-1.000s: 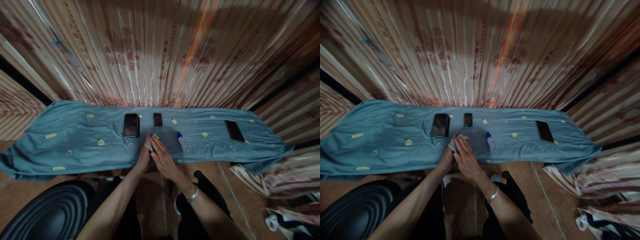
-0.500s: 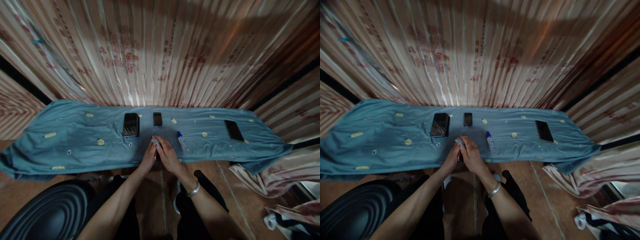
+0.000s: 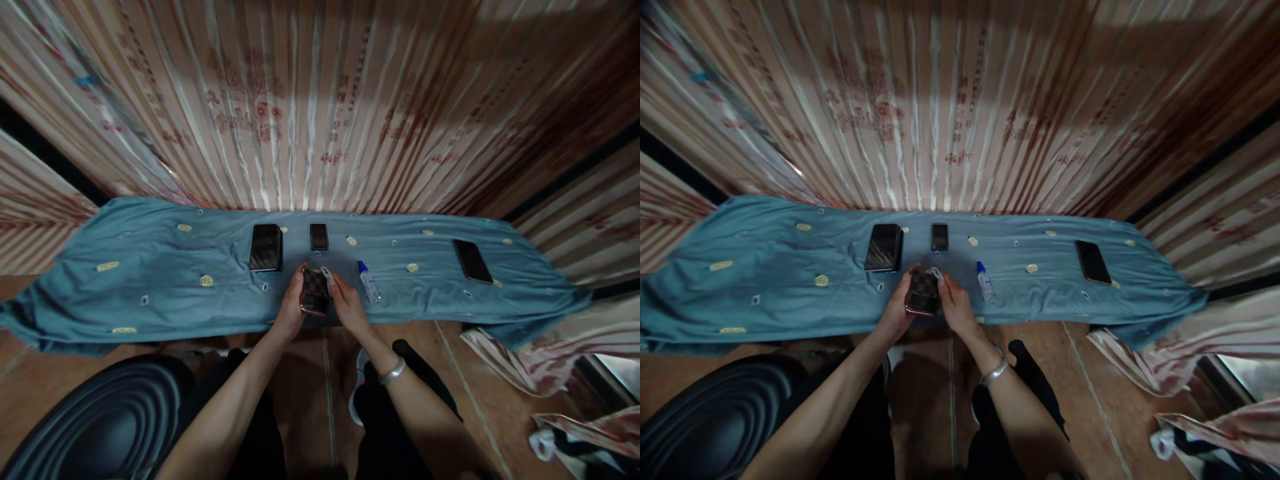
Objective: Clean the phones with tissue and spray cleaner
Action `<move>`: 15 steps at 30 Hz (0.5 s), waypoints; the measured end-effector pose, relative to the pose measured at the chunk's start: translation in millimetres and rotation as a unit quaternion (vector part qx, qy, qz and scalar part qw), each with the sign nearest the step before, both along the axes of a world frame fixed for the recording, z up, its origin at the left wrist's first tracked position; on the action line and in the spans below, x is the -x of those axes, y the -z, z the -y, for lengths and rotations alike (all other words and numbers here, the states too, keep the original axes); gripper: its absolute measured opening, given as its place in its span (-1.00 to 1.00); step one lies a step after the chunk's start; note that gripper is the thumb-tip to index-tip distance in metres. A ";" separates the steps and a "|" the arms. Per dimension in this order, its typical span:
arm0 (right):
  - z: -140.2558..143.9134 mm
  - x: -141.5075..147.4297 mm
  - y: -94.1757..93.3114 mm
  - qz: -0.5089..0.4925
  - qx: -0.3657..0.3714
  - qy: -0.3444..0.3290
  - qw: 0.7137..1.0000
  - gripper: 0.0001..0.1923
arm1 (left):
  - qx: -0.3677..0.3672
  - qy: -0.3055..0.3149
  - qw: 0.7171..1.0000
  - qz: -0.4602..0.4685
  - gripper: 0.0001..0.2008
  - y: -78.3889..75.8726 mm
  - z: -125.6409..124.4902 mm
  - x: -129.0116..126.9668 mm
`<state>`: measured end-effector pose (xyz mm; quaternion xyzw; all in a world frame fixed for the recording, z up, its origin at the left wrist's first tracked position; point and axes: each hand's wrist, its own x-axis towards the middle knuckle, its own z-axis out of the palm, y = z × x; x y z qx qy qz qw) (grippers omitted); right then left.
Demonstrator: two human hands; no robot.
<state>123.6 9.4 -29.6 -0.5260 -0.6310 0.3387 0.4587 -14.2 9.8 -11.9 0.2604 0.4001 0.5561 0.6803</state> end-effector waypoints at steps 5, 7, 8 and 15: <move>1.6 3.7 1.6 -0.028 0.001 -0.010 1.000 -0.46 | 0.028 -0.007 1.000 0.011 -0.53 -8.4 -0.7 2.5; 2.4 5.0 2.1 -0.023 0.000 -0.014 1.000 -0.48 | 0.021 -0.023 0.999 -0.004 -0.56 -5.3 -1.6 2.4; 2.6 5.6 2.5 -0.020 -0.001 -0.013 1.000 -0.49 | 0.014 -0.030 0.999 -0.012 -0.56 -2.9 -2.3 2.3; 5.7 8.2 5.0 0.012 0.009 -0.016 1.000 -0.54 | -0.037 -0.078 0.991 -0.098 -0.57 17.0 -12.7 7.5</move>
